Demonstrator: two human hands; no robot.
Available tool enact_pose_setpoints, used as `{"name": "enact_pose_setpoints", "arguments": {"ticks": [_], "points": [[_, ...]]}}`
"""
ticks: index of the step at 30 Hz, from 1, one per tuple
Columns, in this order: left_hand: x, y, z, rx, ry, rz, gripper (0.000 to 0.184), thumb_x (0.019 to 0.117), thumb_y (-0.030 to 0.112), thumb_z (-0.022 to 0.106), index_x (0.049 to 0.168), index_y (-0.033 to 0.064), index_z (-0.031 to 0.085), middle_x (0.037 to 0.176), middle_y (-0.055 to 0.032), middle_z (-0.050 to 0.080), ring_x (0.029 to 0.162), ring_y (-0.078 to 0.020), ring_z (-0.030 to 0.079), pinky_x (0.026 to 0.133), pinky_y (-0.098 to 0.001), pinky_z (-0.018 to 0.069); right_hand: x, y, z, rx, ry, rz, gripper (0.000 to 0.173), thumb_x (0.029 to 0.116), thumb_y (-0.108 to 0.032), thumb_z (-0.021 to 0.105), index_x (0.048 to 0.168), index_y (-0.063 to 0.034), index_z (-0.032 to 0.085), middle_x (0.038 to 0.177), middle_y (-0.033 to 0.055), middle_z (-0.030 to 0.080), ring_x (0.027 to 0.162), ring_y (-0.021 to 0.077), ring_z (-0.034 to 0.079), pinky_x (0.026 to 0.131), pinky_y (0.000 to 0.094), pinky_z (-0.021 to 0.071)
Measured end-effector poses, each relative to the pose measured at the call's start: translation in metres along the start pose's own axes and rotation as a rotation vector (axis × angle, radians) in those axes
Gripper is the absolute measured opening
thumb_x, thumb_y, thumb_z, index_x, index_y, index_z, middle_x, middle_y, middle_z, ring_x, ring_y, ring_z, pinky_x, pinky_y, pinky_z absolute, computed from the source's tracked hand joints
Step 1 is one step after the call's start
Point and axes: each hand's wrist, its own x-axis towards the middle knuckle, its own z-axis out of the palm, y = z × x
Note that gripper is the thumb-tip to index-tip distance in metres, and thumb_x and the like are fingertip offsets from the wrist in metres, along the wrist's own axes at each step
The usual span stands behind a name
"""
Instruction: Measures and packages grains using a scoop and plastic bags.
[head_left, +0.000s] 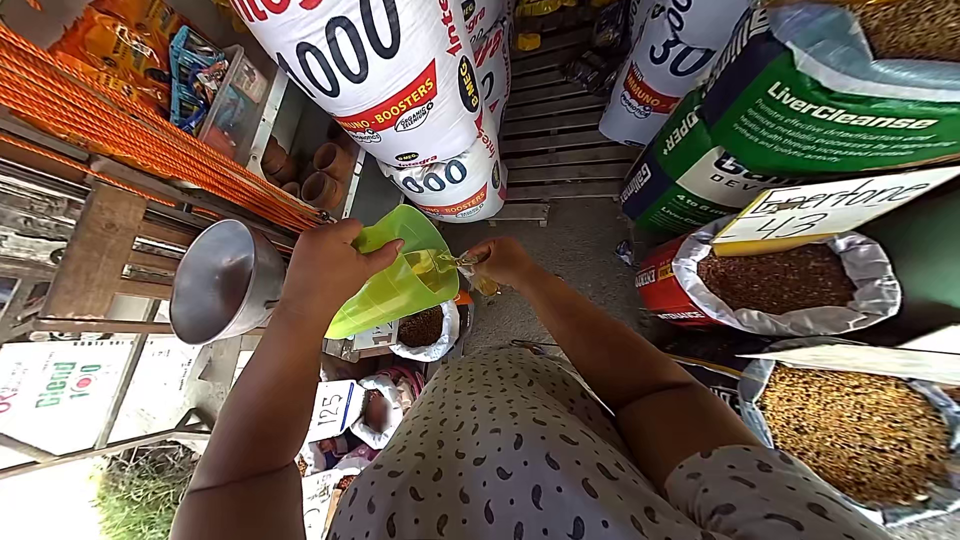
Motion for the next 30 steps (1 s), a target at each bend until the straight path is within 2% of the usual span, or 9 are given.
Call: {"name": "enact_pose_setpoints", "arguments": {"ticks": [10,22,30], "points": [[-0.0031,0.0042,-0.0006,-0.002,-0.01,-0.025,0.05,0.0887,0.054,0.074,0.083,0.0051,0.069,0.072,-0.01,0.067,0.067,-0.0226,0.067,0.062,-0.0467,0.0537,0.0006,0.0035,0.0028,0.034,0.004,-0.015,0.025,0.0893,-0.013,0.075,0.114,-0.0107,0.077,0.106,0.0123,0.075,0.1,0.0272,0.07,0.092,0.0546,0.0545],[-0.004,0.0045,0.0016,-0.008,0.007,-0.015,0.051,0.0887,0.055,0.074,0.081,0.0054,0.068,0.071,-0.0095,0.066,0.066,-0.0219,0.066,0.06,-0.0453,0.0531,-0.0025,0.0033,0.0021,0.044,-0.004,0.015,0.027,0.0894,-0.014,0.075,0.116,-0.0111,0.076,0.106,0.0123,0.074,0.099,0.0269,0.07,0.09,0.0537,0.0549],[-0.004,0.0101,0.0014,0.009,-0.005,-0.036,0.051,0.0886,0.054,0.074,0.08,0.0047,0.067,0.071,-0.0107,0.065,0.065,-0.024,0.066,0.06,-0.0472,0.0523,0.0005,0.0081,0.0041,0.078,0.004,0.011,0.025,0.0875,-0.013,0.077,0.112,-0.0105,0.077,0.104,0.0112,0.075,0.098,0.0249,0.07,0.09,0.0521,0.0552]]}}
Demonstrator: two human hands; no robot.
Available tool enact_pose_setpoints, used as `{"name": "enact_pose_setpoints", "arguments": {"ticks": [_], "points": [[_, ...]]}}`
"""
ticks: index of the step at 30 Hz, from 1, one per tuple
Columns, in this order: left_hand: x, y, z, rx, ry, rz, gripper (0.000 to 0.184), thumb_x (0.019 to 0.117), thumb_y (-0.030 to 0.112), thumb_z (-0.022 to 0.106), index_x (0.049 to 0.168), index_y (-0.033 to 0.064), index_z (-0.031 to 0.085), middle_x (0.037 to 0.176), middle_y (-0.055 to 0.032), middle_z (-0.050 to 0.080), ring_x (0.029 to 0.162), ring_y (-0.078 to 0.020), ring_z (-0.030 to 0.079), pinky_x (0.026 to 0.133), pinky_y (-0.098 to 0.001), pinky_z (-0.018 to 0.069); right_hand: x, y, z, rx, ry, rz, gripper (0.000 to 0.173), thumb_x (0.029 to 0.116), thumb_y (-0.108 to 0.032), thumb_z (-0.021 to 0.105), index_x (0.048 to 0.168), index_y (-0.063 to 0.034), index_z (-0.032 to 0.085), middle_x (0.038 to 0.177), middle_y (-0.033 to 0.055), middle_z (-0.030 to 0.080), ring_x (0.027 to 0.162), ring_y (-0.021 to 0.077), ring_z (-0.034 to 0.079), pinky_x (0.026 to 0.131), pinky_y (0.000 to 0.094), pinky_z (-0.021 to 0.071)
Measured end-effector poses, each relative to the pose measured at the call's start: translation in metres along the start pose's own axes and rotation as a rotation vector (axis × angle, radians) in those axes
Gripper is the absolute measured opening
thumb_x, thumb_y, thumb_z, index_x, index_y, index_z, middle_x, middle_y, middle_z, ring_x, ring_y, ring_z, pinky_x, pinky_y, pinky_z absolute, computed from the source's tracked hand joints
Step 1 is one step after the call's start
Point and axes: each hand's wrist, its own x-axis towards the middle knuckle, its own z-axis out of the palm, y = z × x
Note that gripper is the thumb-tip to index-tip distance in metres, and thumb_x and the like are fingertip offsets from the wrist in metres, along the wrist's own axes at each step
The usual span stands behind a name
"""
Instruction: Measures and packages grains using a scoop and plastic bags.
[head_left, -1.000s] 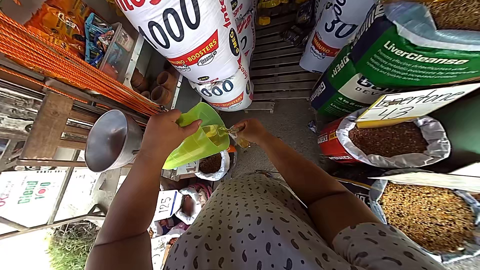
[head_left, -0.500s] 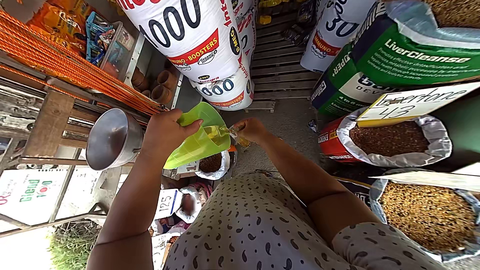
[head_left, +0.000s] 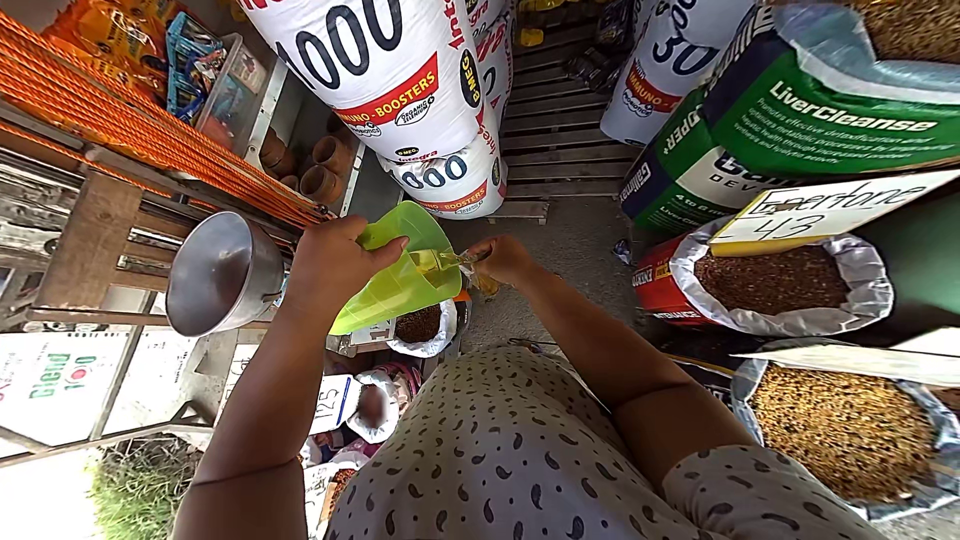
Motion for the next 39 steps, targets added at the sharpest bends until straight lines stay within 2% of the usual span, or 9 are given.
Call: {"name": "enact_pose_setpoints", "arguments": {"ticks": [6,12,17,20,27,31,35,39], "points": [[-0.002,0.001,0.005,-0.026,-0.015,-0.011,0.052,0.0886,0.055,0.074,0.079,0.0045,0.065,0.069,-0.0106,0.063,0.065,-0.0247,0.064,0.06,-0.0485,0.0516,0.001,0.003,0.002,0.049,0.005,0.001,0.024,0.087,-0.012,0.077,0.111,-0.0101,0.077,0.103,0.0119,0.075,0.095,0.0252,0.071,0.089,0.0529,0.0563],[-0.008,-0.005,0.02,-0.055,0.03,-0.004,0.052,0.0882,0.056,0.074,0.079,0.0054,0.066,0.069,-0.0091,0.064,0.064,-0.0227,0.065,0.059,-0.0457,0.0527,0.0,0.0,0.003,0.12,-0.003,0.039,0.024,0.0874,-0.011,0.078,0.111,-0.011,0.077,0.104,0.0108,0.075,0.096,0.0228,0.071,0.089,0.0506,0.0562],[-0.016,-0.009,0.024,-0.09,0.029,-0.036,0.052,0.0886,0.056,0.074,0.081,0.005,0.067,0.071,-0.0095,0.064,0.065,-0.0221,0.065,0.059,-0.0449,0.0528,-0.001,-0.003,0.004,0.251,-0.03,0.046,0.026,0.087,-0.007,0.078,0.113,-0.0063,0.075,0.104,0.012,0.073,0.089,0.0209,0.069,0.083,0.0446,0.0577],[-0.021,-0.014,0.025,-0.112,0.039,-0.065,0.052,0.0883,0.054,0.075,0.083,0.0036,0.068,0.072,-0.0106,0.065,0.066,-0.0231,0.065,0.061,-0.0462,0.0535,0.0,-0.006,0.005,0.279,-0.03,0.032,0.025,0.0865,-0.005,0.078,0.112,-0.0048,0.075,0.104,0.0124,0.073,0.093,0.0207,0.069,0.086,0.0444,0.0566],[-0.042,-0.03,0.027,-0.104,0.142,-0.1,0.051,0.0879,0.051,0.075,0.084,0.0002,0.068,0.072,-0.0138,0.065,0.065,-0.027,0.066,0.059,-0.049,0.053,0.003,-0.025,0.011,0.281,-0.05,0.007,0.025,0.0869,-0.001,0.076,0.112,-0.0022,0.074,0.107,0.0133,0.072,0.096,0.0204,0.067,0.088,0.0435,0.055],[-0.062,-0.046,0.03,-0.102,0.244,-0.125,0.053,0.0887,0.051,0.073,0.083,-0.0013,0.067,0.069,-0.0142,0.064,0.061,-0.0268,0.064,0.056,-0.0472,0.0518,0.006,-0.042,0.018,0.265,-0.055,-0.01,0.024,0.0871,-0.001,0.076,0.111,-0.0012,0.073,0.104,0.0137,0.071,0.094,0.0202,0.067,0.086,0.0426,0.0556],[-0.084,-0.062,0.028,-0.117,0.338,-0.209,0.053,0.0881,0.053,0.071,0.087,-0.0001,0.071,0.072,-0.0136,0.067,0.063,-0.0254,0.066,0.058,-0.0463,0.0534,0.009,-0.065,0.027,0.31,-0.076,-0.028,0.021,0.0877,0.002,0.074,0.109,0.0017,0.072,0.102,0.0134,0.07,0.09,0.0173,0.066,0.084,0.0377,0.0561],[-0.114,-0.083,0.023,-0.203,0.379,-0.375,0.051,0.0885,0.051,0.073,0.092,0.0002,0.073,0.076,-0.0134,0.069,0.065,-0.0243,0.066,0.061,-0.0478,0.0543,0.017,-0.094,0.036,0.299,-0.105,-0.035,0.016,0.0901,0.001,0.073,0.106,0.0014,0.071,0.097,0.0102,0.069,0.084,0.014,0.063,0.079,0.0324,0.0544]]}}
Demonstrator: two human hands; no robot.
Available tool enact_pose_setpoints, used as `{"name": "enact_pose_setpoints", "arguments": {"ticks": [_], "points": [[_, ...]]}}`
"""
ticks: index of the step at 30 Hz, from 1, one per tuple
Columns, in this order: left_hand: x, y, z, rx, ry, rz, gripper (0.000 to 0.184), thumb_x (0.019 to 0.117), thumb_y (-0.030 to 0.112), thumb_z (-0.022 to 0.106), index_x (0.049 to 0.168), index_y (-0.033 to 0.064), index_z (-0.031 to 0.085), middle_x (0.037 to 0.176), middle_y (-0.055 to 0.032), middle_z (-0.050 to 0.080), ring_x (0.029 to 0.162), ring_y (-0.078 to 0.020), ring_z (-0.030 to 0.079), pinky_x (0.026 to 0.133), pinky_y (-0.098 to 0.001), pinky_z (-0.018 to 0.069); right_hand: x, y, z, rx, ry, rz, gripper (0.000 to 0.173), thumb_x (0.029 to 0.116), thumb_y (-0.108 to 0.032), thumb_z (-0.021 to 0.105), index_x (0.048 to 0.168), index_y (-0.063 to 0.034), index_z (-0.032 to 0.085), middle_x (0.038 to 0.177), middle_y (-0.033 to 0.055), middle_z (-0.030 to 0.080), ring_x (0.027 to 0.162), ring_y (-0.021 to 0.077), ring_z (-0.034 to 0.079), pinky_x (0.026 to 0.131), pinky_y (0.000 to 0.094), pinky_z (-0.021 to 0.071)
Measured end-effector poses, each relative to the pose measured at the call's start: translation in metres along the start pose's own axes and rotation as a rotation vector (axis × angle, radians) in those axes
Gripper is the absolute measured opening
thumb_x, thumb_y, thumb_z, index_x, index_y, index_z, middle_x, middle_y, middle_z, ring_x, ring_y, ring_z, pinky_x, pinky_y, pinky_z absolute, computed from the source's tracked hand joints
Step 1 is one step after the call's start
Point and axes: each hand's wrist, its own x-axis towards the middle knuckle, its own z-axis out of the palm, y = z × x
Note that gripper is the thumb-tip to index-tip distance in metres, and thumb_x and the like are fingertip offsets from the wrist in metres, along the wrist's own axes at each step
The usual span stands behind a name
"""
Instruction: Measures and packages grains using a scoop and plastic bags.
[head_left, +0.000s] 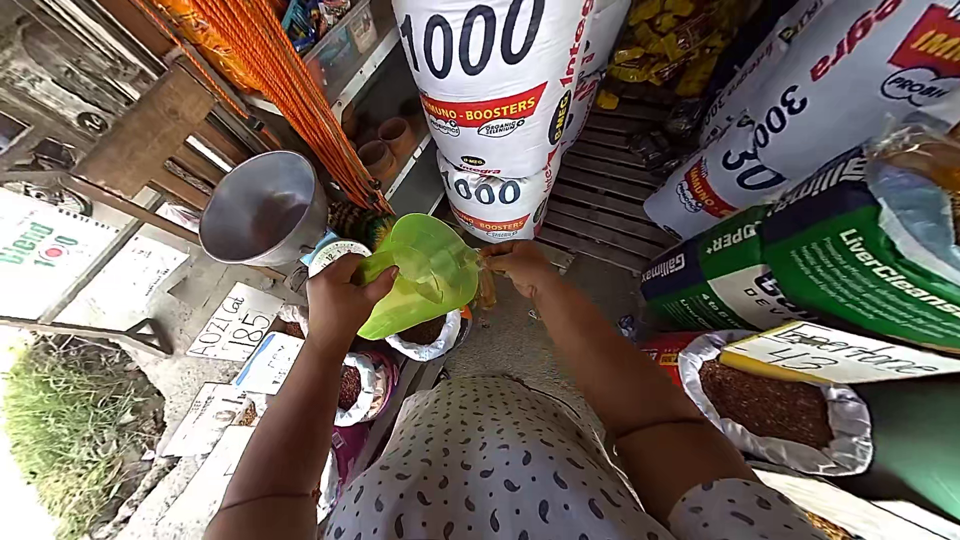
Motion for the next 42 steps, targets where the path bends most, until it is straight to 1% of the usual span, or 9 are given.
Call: {"name": "enact_pose_setpoints", "arguments": {"ticks": [2,7,11,16,23,29,33,37,42], "points": [[-0.009,-0.019,-0.008,-0.074,0.057,-0.122,0.051,0.0875,0.051,0.073,0.093,0.0006,0.073,0.076,-0.0111,0.069,0.065,-0.0204,0.065,0.062,-0.0462,0.0539,0.005,-0.017,0.01,-0.011,-0.021,-0.022,0.012,0.0908,0.0,0.072,0.103,0.0011,0.071,0.092,0.0071,0.068,0.078,0.0104,0.06,0.075,0.0281,0.0526],[-0.04,-0.072,-0.03,-0.473,0.351,-0.362,0.043,0.0885,0.05,0.072,0.092,0.0071,0.071,0.069,0.0105,0.063,0.056,0.0039,0.056,0.054,-0.0201,0.0515,0.01,-0.088,0.048,-0.037,-0.137,-0.11,0.007,0.0915,0.002,0.069,0.099,0.0007,0.069,0.086,0.0035,0.067,0.071,0.0065,0.059,0.07,0.0229,0.0527],[-0.061,-0.097,-0.064,-0.666,0.61,-0.508,0.028,0.096,0.041,0.062,0.084,0.0164,0.064,0.066,0.015,0.061,0.054,0.0027,0.057,0.051,-0.0183,0.0506,0.009,-0.174,0.089,-0.09,-0.25,-0.292,0.006,0.0921,0.001,0.068,0.096,-0.0032,0.069,0.084,0.0001,0.068,0.071,0.0046,0.061,0.07,0.0214,0.0539],[-0.081,-0.125,-0.104,-0.69,0.896,-0.583,0.027,0.1028,0.032,0.048,0.082,0.0187,0.059,0.065,0.0149,0.06,0.052,0.0027,0.055,0.049,-0.0168,0.0486,0.01,-0.29,0.158,-0.033,-0.37,-0.522,0.01,0.0945,0.001,0.063,0.099,-0.0069,0.066,0.086,-0.0029,0.067,0.073,0.004,0.063,0.073,0.0194,0.0543],[-0.102,-0.162,-0.138,-0.543,1.039,-0.561,0.023,0.0968,0.043,0.063,0.087,0.0225,0.065,0.07,0.0192,0.064,0.056,0.0053,0.058,0.052,-0.0144,0.0503,0.053,-0.39,0.26,0.064,-0.403,-0.665,0.012,0.0968,0.001,0.061,0.108,-0.0029,0.065,0.092,0.0015,0.065,0.074,0.0065,0.062,0.073,0.019,0.0542],[-0.123,-0.191,-0.144,-0.477,1.09,-0.55,0.029,0.0924,0.052,0.071,0.085,0.0242,0.068,0.07,0.0185,0.065,0.056,0.0048,0.059,0.051,-0.0132,0.0492,0.132,-0.375,0.34,-0.117,-0.442,-0.538,0.02,0.0935,0.002,0.063,0.112,-0.0048,0.067,0.101,0.0021,0.067,0.074,0.0051,0.059,0.07,0.0189,0.0505],[-0.134,-0.191,-0.143,-0.444,1.099,-0.616,0.022,0.096,0.041,0.067,0.084,0.0221,0.066,0.069,0.0187,0.065,0.057,0.0051,0.059,0.052,-0.0134,0.0501,0.171,-0.315,0.376,-0.314,-0.484,-0.543,0.026,0.0882,0.004,0.069,0.114,-0.0024,0.071,0.109,0.0068,0.07,0.085,0.0091,0.062,0.079,0.0265,0.0524],[-0.145,-0.183,-0.134,-0.418,1.109,-0.659,0.018,0.0971,0.034,0.065,0.084,0.0212,0.065,0.07,0.0178,0.065,0.058,0.0047,0.06,0.053,-0.0145,0.051,0.192,-0.262,0.38,-0.538,-0.511,-0.634,0.028,0.0877,0.0,0.069,0.114,-0.0046,0.074,0.113,0.0108,0.072,0.103,0.0179,0.067,0.093,0.0407,0.0538],[-0.152,-0.168,-0.12,-0.381,1.166,-0.67,0.017,0.0983,0.029,0.063,0.084,0.0206,0.065,0.068,0.0185,0.063,0.054,0.0056,0.057,0.051,-0.0135,0.0485,0.191,-0.221,0.362,-0.545,-0.655,-0.63,0.024,0.0891,0.003,0.068,0.111,-0.0018,0.074,0.112,0.0129,0.072,0.096,0.0164,0.067,0.09,0.0366,0.0554]]}}
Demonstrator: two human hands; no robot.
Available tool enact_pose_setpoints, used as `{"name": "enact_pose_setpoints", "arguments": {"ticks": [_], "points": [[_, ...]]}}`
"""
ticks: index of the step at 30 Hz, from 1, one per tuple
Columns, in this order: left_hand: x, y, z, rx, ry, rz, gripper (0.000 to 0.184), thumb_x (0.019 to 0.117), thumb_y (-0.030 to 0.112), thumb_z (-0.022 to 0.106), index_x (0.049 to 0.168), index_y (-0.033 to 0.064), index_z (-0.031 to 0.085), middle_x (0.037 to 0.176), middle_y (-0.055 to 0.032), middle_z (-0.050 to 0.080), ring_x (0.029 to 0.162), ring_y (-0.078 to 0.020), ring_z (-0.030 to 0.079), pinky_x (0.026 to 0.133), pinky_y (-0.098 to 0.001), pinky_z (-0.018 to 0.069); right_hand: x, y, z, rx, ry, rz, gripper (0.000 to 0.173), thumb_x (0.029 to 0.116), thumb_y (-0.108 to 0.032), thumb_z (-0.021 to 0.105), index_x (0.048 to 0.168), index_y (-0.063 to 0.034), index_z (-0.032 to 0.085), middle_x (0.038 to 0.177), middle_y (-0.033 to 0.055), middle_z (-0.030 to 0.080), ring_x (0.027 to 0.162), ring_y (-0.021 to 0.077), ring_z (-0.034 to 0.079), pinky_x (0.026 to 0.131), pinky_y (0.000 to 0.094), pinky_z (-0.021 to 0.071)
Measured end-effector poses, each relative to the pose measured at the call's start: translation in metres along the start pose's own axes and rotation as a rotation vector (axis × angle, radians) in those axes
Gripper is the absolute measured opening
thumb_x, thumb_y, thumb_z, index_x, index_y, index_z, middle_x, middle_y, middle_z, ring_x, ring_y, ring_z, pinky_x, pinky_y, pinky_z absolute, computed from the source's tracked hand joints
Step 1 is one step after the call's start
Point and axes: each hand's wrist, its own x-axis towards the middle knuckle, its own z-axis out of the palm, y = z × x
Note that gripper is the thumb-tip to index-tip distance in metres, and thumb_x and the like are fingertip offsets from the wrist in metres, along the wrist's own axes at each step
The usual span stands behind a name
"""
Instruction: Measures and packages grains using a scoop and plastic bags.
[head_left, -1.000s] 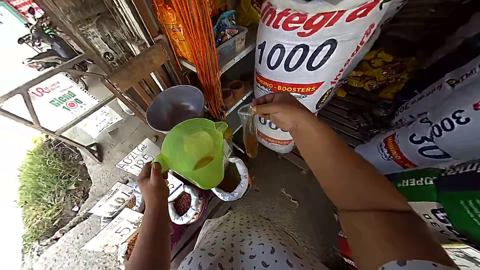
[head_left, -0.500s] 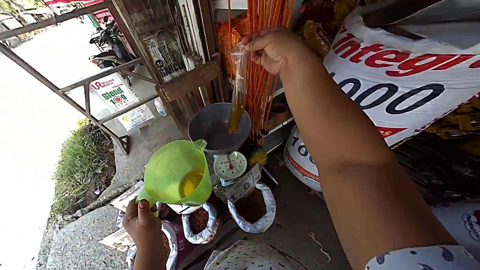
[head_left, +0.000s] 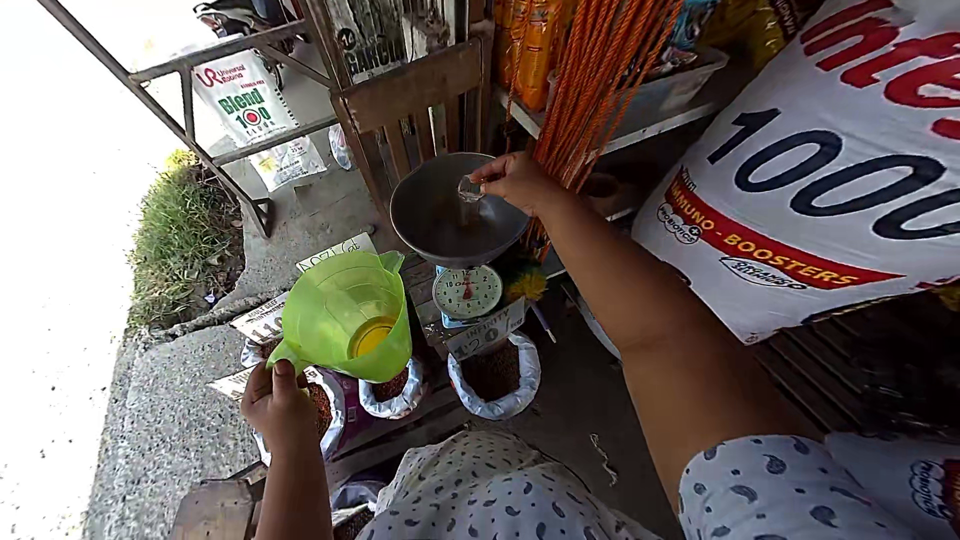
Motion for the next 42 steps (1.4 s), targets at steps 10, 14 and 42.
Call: {"name": "enact_pose_setpoints", "arguments": {"ticks": [10,14,42], "points": [[-0.033,0.014,0.003,0.066,0.019,0.042,0.011,0.0958,0.023,0.066,0.087,0.0161,0.066,0.07,0.0177,0.065,0.058,0.006,0.059,0.054,-0.0137,0.0506,-0.041,0.047,0.027,-0.358,-0.224,-0.03,0.035,0.0873,0.004,0.065,0.116,-0.011,0.077,0.124,0.0123,0.072,0.108,0.0305,0.069,0.094,0.0571,0.0536],[-0.038,0.021,0.005,0.109,0.005,0.054,0.015,0.0948,0.026,0.068,0.086,0.0141,0.065,0.069,0.0165,0.063,0.058,0.0053,0.058,0.054,-0.0143,0.0504,-0.053,0.042,0.03,-0.372,-0.19,0.01,0.036,0.0891,0.003,0.063,0.12,-0.0108,0.076,0.12,0.0157,0.071,0.107,0.0341,0.068,0.094,0.0599,0.0522],[0.044,0.062,0.074,0.394,-0.388,0.15,0.036,0.091,0.044,0.075,0.094,0.0087,0.067,0.072,0.0122,0.063,0.059,0.0049,0.056,0.057,-0.0185,0.0508,-0.052,0.037,0.035,-0.383,-0.122,0.028,0.022,0.0923,-0.006,0.065,0.113,-0.0047,0.073,0.11,0.0175,0.072,0.106,0.035,0.068,0.094,0.0594,0.052]]}}
